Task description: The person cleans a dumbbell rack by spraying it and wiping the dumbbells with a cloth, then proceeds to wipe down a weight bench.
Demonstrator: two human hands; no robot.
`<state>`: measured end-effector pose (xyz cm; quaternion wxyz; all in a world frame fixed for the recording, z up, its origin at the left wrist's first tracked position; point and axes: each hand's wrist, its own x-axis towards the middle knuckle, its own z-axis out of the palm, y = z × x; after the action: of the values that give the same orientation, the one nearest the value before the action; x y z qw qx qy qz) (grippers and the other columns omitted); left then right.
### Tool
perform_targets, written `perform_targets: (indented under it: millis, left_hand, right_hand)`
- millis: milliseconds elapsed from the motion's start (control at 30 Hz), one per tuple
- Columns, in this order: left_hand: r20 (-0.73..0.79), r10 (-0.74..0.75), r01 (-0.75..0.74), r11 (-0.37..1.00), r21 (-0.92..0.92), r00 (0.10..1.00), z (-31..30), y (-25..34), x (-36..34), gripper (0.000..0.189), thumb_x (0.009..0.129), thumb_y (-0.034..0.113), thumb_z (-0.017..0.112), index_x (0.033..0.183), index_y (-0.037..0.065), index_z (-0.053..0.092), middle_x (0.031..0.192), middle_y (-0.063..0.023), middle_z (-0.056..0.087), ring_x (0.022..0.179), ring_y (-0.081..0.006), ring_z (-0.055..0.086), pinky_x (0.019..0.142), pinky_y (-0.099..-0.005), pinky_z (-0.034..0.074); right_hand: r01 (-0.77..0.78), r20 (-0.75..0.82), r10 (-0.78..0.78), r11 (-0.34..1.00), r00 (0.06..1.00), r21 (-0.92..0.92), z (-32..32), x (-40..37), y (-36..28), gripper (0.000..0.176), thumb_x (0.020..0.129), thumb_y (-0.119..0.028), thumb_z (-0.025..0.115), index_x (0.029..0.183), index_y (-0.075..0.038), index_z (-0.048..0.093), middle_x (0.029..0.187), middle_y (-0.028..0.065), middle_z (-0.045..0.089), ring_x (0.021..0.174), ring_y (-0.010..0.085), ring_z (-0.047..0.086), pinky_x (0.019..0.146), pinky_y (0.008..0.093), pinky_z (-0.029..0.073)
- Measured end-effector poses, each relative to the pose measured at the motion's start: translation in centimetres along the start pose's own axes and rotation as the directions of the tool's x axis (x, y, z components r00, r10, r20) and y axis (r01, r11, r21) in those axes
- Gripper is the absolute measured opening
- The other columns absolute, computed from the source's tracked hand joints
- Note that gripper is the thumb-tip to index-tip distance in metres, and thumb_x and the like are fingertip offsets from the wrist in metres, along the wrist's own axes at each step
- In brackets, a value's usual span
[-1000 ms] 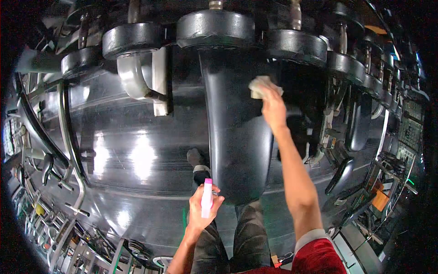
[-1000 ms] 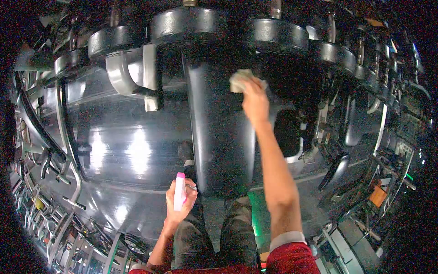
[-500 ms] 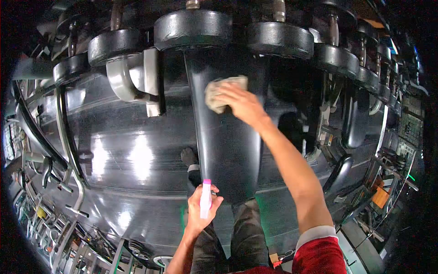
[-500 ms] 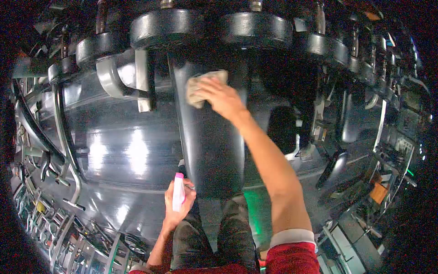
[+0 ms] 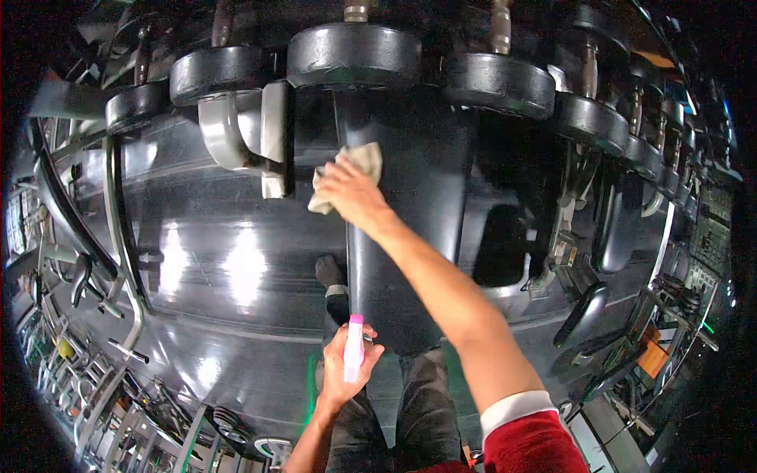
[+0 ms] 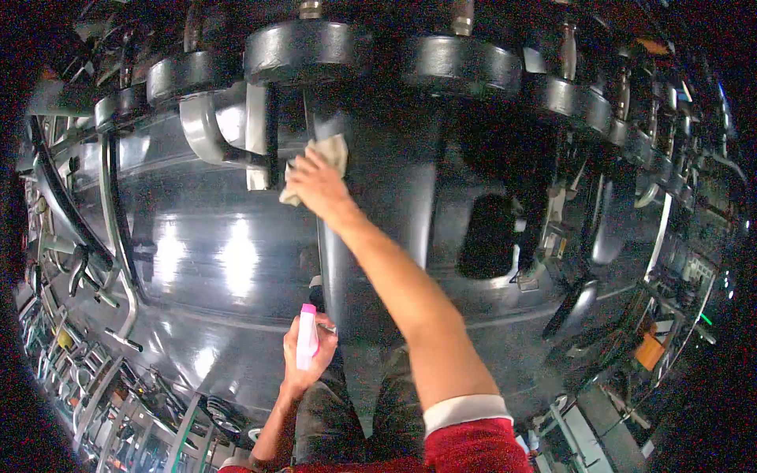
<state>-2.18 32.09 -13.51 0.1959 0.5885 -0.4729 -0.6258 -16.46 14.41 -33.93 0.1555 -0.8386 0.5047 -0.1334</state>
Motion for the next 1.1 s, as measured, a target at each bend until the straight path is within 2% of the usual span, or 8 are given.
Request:
perform_targets:
  millis: [100, 167, 233, 467, 733, 833, 933, 1100]
  left_hand:
    - [0.014, -0.019, 0.019, 1.000, -0.021, 1.000, 0.7, -0.1, -0.3, 0.028, 0.075, 0.001, 0.073, 0.099, 0.004, 0.057, 0.090, -0.0055, 0.063, 0.063, -0.0112, 0.058, 0.062, -0.0257, 0.049]
    - [0.028, 0.002, -0.001, 1.000, -0.021, 1.000, 1.0, 0.0, -0.3, 0.027, 0.075, 0.001, 0.072, 0.098, 0.005, 0.058, 0.089, -0.0048, 0.063, 0.063, -0.0110, 0.058, 0.062, -0.0257, 0.048]
    - [0.038, 0.022, -0.021, 1.000, -0.023, 0.999, 1.2, -0.1, -0.4, 0.027, 0.075, 0.001, 0.072, 0.098, 0.005, 0.059, 0.087, -0.0041, 0.062, 0.064, -0.0109, 0.058, 0.062, -0.0258, 0.048]
    - [0.064, -0.020, 0.025, 0.997, -0.077, 0.998, -0.2, -0.8, -1.3, 0.026, 0.074, 0.000, 0.072, 0.097, 0.004, 0.060, 0.084, -0.0034, 0.061, 0.064, -0.0100, 0.056, 0.062, -0.0254, 0.048]
    - [0.062, 0.001, -0.001, 1.000, 0.009, 0.998, -0.1, -0.7, -1.5, 0.025, 0.075, 0.000, 0.072, 0.096, 0.004, 0.060, 0.086, -0.0038, 0.061, 0.064, -0.0098, 0.056, 0.062, -0.0256, 0.047]
    - [0.055, -0.005, 0.006, 1.000, -0.014, 0.998, 0.0, -0.3, -1.6, 0.024, 0.075, 0.000, 0.072, 0.094, 0.004, 0.059, 0.087, -0.0038, 0.062, 0.064, -0.0103, 0.056, 0.062, -0.0264, 0.048]
    - [0.049, -0.016, 0.017, 1.000, -0.015, 0.999, 0.2, -0.2, -1.6, 0.025, 0.074, 0.001, 0.073, 0.094, 0.004, 0.059, 0.087, -0.0040, 0.062, 0.064, -0.0108, 0.056, 0.062, -0.0268, 0.048]
    - [0.027, 0.065, -0.063, 0.997, -0.054, 0.998, 0.7, -1.2, -1.9, 0.026, 0.074, 0.001, 0.073, 0.096, 0.004, 0.059, 0.087, -0.0044, 0.063, 0.064, -0.0111, 0.056, 0.061, -0.0270, 0.048]
  right_hand:
    - [-0.029, 0.175, 0.062, 0.982, 0.983, -0.185, -0.1, 0.0, -0.5, 0.022, 0.079, -0.014, 0.055, 0.097, -0.018, 0.067, 0.112, 0.0000, 0.063, 0.119, 0.0181, 0.050, 0.113, 0.0410, 0.024]
    - [0.040, -0.108, -0.044, 0.999, 0.993, -0.034, -2.9, -2.3, 1.4, 0.024, 0.080, -0.015, 0.054, 0.100, -0.018, 0.067, 0.113, 0.0012, 0.063, 0.120, 0.0193, 0.050, 0.113, 0.0387, 0.026]
    - [0.021, -0.067, -0.015, 0.996, 0.998, 0.083, -4.7, -6.3, 3.9, 0.046, 0.073, -0.006, 0.059, 0.116, -0.020, 0.062, 0.122, 0.0024, 0.059, 0.125, 0.0209, 0.046, 0.112, 0.0383, 0.030]
    - [-0.437, -0.127, 0.435, 0.899, 0.891, 0.015, -9.4, -16.7, 7.8, 0.043, 0.077, 0.007, 0.051, 0.111, -0.015, 0.065, 0.121, 0.0044, 0.060, 0.127, 0.0240, 0.045, 0.105, 0.0363, 0.041]
    - [-0.027, -0.063, 0.036, 0.989, 0.997, 0.145, -2.5, -2.6, -0.5, 0.029, 0.075, -0.008, 0.058, 0.102, -0.018, 0.066, 0.115, 0.0005, 0.062, 0.124, 0.0209, 0.046, 0.110, 0.0381, 0.030]
    - [-0.055, 0.073, 0.065, 0.989, 0.995, -0.135, -0.3, -1.4, -1.4, 0.024, 0.074, -0.009, 0.061, 0.095, -0.018, 0.066, 0.111, 0.0013, 0.064, 0.122, 0.0198, 0.048, 0.109, 0.0370, 0.032]
    - [0.137, -0.115, -0.123, 0.982, 0.986, 0.127, -2.9, -5.2, 2.2, 0.031, 0.074, -0.009, 0.062, 0.103, -0.017, 0.065, 0.116, 0.0024, 0.061, 0.123, 0.0217, 0.047, 0.111, 0.0349, 0.030]
    - [-0.340, 0.054, 0.337, 0.938, 0.940, 0.072, -8.7, -16.8, 7.5, 0.052, 0.075, 0.007, 0.052, 0.118, -0.020, 0.061, 0.127, 0.0014, 0.056, 0.132, 0.0216, 0.039, 0.112, 0.0341, 0.033]
